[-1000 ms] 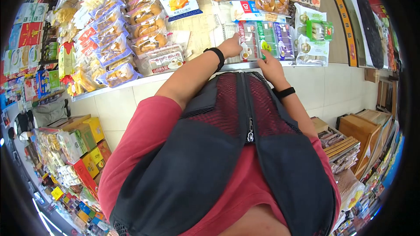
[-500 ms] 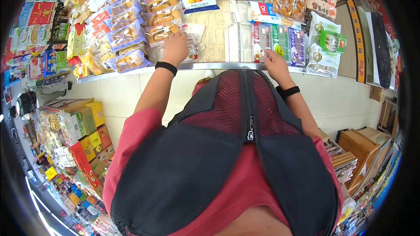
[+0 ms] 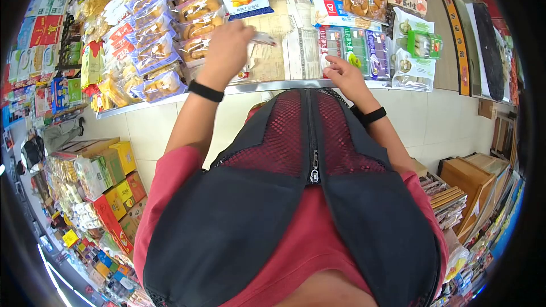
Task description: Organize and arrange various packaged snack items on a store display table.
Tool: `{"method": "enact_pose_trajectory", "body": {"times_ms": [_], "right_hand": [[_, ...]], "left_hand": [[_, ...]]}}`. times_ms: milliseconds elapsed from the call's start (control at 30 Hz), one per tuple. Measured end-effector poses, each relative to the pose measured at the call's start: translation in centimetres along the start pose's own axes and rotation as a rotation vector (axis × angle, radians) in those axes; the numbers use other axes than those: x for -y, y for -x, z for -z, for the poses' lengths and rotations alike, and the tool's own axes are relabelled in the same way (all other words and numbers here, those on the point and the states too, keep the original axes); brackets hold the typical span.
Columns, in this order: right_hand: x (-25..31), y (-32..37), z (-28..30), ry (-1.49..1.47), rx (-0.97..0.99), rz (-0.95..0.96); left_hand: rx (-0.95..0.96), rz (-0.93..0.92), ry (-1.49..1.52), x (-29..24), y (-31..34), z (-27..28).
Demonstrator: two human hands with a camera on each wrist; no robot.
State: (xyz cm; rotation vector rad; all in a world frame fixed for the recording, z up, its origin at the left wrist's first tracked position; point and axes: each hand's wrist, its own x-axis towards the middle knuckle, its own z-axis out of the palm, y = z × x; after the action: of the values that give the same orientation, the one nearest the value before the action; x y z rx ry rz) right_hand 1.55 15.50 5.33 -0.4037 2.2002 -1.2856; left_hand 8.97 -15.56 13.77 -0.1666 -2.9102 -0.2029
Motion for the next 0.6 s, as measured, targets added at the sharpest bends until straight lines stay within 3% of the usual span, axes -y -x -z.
{"method": "enact_pose_trajectory", "body": {"times_ms": [67,200,267,333,400,467,533,600], "right_hand": [[1.8,0.4,-0.2,-0.086,0.009,0.080],[3.9,1.0,0.0,0.100,0.000,0.214],[3.6,0.7,0.4,0.301,-0.082,0.018],[0.2,-0.4,0.5,0.162,-0.130,-0.059],[-1.5,-0.1,0.8,0.020,-0.173,-0.138],[-2.6,0.3,1.0,-0.504,-0.199,-0.344],[-3.1,0.8,0.7,-0.626,-0.198,-0.372],[-3.3,1.1,0.5,-0.749,-0.198,-0.401]], "left_hand": [[0.087,-0.169,0.051,-2.3,-2.0,-1.5],[0.144,-0.360,0.131,-8.1,-4.8,-5.3],[0.187,-0.429,0.154,-9.8,-5.6,-6.3],[0.037,-0.439,0.207,-10.4,-6.4,-7.6],[0.011,-0.382,0.296,-10.3,-6.9,-9.0],[-0.055,-0.056,0.447,-9.5,-6.6,-10.4],[-0.024,0.041,0.490,-8.3,-5.5,-13.1],[0.474,0.278,0.530,-7.4,-5.2,-15.6]]}}
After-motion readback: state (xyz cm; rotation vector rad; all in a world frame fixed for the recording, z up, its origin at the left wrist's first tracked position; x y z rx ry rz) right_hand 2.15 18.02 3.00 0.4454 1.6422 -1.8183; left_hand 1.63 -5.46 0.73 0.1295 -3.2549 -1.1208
